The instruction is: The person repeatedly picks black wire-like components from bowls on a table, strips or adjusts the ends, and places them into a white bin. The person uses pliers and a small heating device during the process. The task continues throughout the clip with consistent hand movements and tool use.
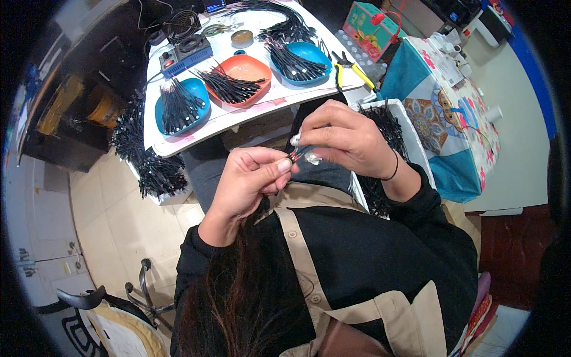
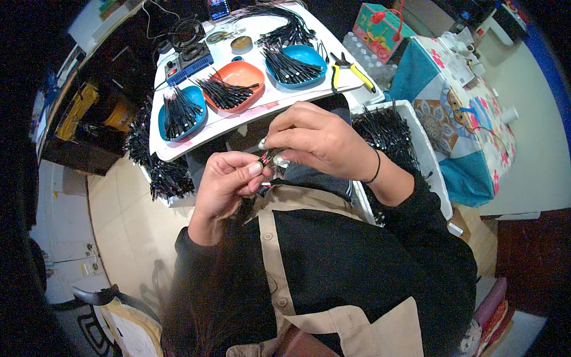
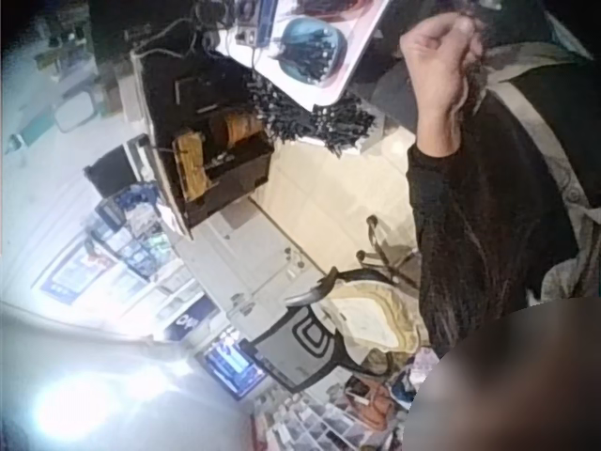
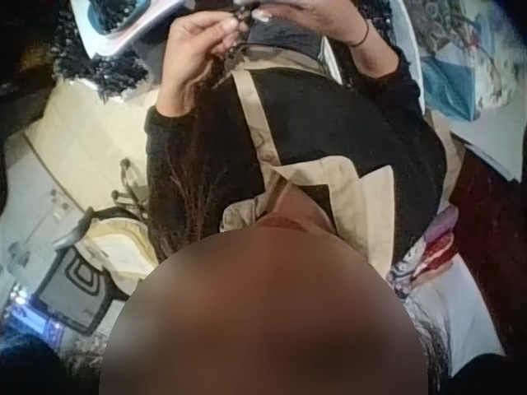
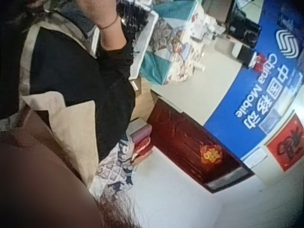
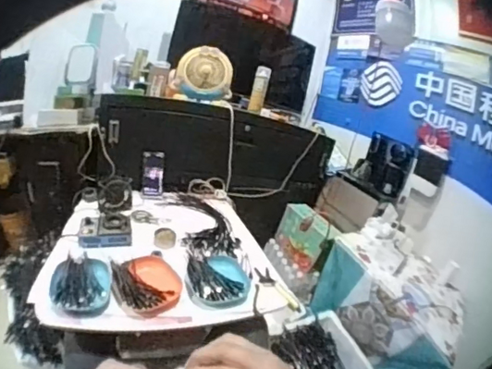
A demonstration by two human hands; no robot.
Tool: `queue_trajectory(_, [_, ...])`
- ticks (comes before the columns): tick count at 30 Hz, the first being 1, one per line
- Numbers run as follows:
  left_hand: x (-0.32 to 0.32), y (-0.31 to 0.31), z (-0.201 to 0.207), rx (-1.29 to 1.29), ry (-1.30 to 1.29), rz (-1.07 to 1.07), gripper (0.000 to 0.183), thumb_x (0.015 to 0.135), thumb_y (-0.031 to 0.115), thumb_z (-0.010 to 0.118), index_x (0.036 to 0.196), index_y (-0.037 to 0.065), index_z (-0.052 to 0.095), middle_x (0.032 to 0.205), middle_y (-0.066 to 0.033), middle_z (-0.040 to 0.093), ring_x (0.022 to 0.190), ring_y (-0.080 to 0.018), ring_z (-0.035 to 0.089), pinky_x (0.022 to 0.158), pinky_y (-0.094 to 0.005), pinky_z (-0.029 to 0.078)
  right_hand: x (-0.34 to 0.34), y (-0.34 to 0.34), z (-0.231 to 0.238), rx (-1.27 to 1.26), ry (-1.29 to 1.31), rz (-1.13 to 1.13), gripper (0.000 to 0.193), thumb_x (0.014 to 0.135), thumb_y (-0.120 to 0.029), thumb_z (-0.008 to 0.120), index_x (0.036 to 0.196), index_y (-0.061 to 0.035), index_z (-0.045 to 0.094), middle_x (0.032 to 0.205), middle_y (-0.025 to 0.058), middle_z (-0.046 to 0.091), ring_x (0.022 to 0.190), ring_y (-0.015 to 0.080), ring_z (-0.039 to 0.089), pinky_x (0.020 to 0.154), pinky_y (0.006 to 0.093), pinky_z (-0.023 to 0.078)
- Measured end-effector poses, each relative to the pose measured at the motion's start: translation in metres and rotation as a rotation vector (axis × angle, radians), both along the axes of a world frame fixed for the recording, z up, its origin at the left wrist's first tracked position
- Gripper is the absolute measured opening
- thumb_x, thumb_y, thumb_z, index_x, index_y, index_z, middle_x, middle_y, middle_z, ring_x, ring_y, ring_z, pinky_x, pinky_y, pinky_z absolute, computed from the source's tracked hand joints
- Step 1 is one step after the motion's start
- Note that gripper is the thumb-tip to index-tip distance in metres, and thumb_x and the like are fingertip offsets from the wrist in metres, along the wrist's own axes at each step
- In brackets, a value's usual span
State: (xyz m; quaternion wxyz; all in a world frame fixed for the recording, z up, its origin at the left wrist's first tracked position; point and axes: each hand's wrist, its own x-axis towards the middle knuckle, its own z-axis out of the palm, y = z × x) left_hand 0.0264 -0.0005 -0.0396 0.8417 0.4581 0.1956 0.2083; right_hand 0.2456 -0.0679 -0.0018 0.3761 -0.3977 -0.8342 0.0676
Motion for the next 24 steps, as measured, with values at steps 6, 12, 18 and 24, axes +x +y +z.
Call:
queue_trajectory(6, [0.000,0.000,0.002,0.027,0.027,-0.022,0.014,0.090,0.008,0.064,0.093,-0.005,0.068,0.068,-0.0024,0.061,0.057,-0.0026,0.052,0.048,-0.0137,0.034,-0.006,0.001,0.003,0.027,-0.016,0.008,0.020,0.071,-0.004,0.073,0.090,-0.0032,0.065,0.092,0.0095,0.060,0.085,0.0248,0.060,0.073,0.0343,0.049])
queue_trajectory(12, [0.010,-0.009,-0.004,0.645,0.070,0.247,0.017,0.088,0.008,0.065,0.088,-0.009,0.066,0.065,-0.0044,0.062,0.052,-0.0092,0.052,0.049,-0.0238,0.039,-0.007,-0.002,-0.011,-0.069,0.002,-0.101,0.020,0.077,-0.003,0.069,0.094,-0.0001,0.059,0.089,0.0082,0.059,0.081,0.0198,0.057,0.073,0.0279,0.046])
queue_trajectory(18, [0.017,-0.010,-0.015,1.564,0.177,0.400,0.019,0.080,-0.001,0.063,0.098,-0.006,0.060,0.070,-0.0159,0.057,0.061,-0.0310,0.058,0.054,-0.0392,0.046,-0.003,0.000,-0.025,-1.120,0.803,-0.028,0.014,0.092,-0.011,0.059,0.101,-0.0008,0.059,0.093,-0.0001,0.060,0.085,0.0063,0.054,0.073,0.0215,0.045])
queue_trajectory(24, [0.009,0.000,-0.017,0.334,0.073,0.124,0.014,0.091,0.009,0.063,0.093,-0.003,0.069,0.068,-0.0004,0.061,0.058,-0.0034,0.050,0.051,-0.0177,0.038,-0.006,-0.007,-0.022,-0.078,0.063,-0.175,0.022,0.077,-0.005,0.068,0.098,-0.0061,0.062,0.093,0.0070,0.059,0.084,0.0217,0.060,0.073,0.0303,0.048])
